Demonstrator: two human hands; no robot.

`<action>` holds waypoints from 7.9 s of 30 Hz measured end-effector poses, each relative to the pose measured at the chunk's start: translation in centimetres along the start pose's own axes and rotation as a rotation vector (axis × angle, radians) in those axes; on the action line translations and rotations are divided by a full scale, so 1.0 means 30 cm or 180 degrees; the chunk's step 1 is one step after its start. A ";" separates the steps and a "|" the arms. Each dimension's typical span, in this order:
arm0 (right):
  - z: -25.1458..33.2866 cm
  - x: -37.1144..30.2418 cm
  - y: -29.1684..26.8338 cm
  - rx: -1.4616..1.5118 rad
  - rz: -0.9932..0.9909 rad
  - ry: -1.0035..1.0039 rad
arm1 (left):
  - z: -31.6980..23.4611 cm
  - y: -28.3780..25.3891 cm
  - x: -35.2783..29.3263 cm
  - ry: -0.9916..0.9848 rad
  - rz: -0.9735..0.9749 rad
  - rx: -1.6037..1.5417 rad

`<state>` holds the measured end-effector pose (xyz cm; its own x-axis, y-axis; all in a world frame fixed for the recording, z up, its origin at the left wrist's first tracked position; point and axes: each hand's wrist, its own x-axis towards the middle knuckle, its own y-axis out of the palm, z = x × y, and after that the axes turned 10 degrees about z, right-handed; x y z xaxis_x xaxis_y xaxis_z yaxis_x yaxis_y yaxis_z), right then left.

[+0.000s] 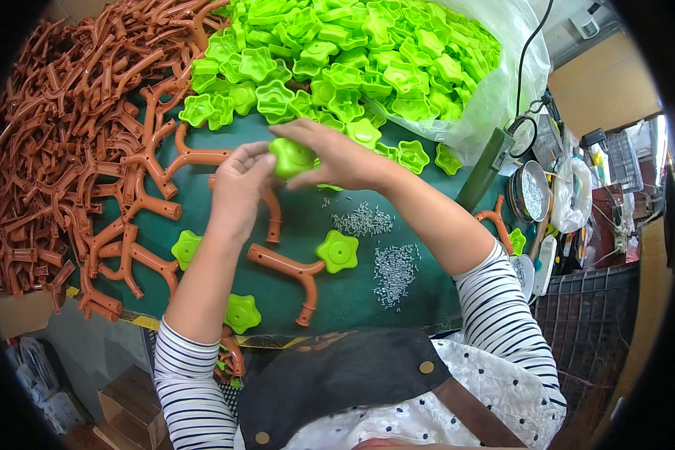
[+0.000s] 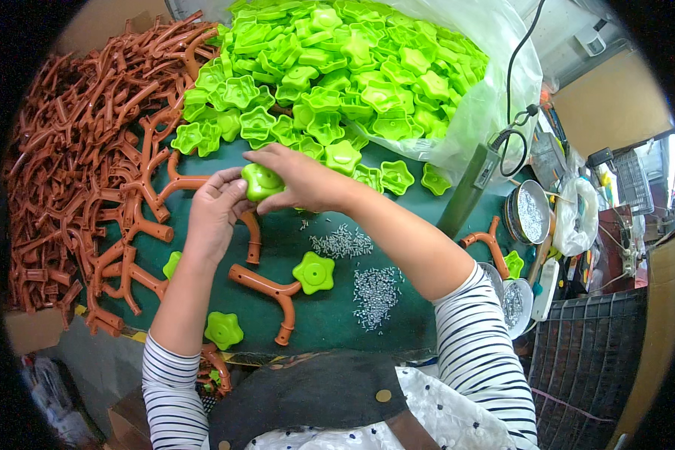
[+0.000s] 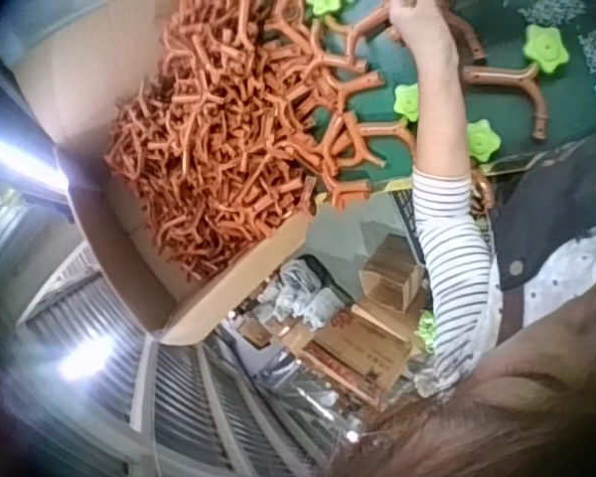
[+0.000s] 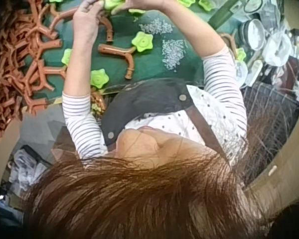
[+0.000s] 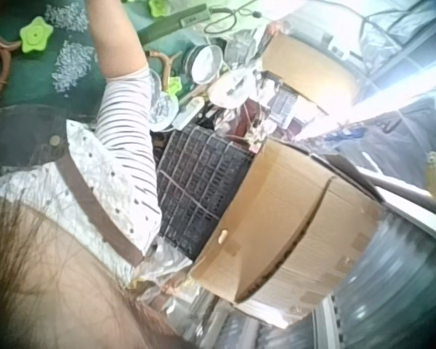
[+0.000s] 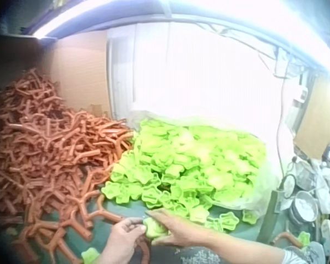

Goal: The person repeatedly picks up green star-shaped plastic pieces and brown pipe-like plastic pieces, then uses a green handheld power tool to fasten them together with small metal fasteners. The assembled units are placed on the green work surface.

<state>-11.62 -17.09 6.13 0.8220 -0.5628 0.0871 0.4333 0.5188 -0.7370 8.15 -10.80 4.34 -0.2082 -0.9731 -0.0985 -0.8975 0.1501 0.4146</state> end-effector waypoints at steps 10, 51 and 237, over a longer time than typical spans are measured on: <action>-0.100 0.096 0.053 -0.0991 0.0882 0.0097 | 0.042 -0.030 0.006 0.0401 -0.0176 0.4490; -0.110 0.090 0.091 -0.1489 0.1067 0.0142 | 0.094 -0.078 0.001 0.0328 -0.0082 0.3834; 0.238 -0.173 0.436 0.1886 -0.0060 -0.1224 | 0.079 -0.118 -0.357 0.0952 0.1718 0.3241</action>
<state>-7.58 -2.77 0.82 0.8374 -0.3645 0.4073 0.4871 0.8357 -0.2537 12.65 -0.51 1.79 -0.6763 -0.7234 0.1392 -0.6457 0.4911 -0.5848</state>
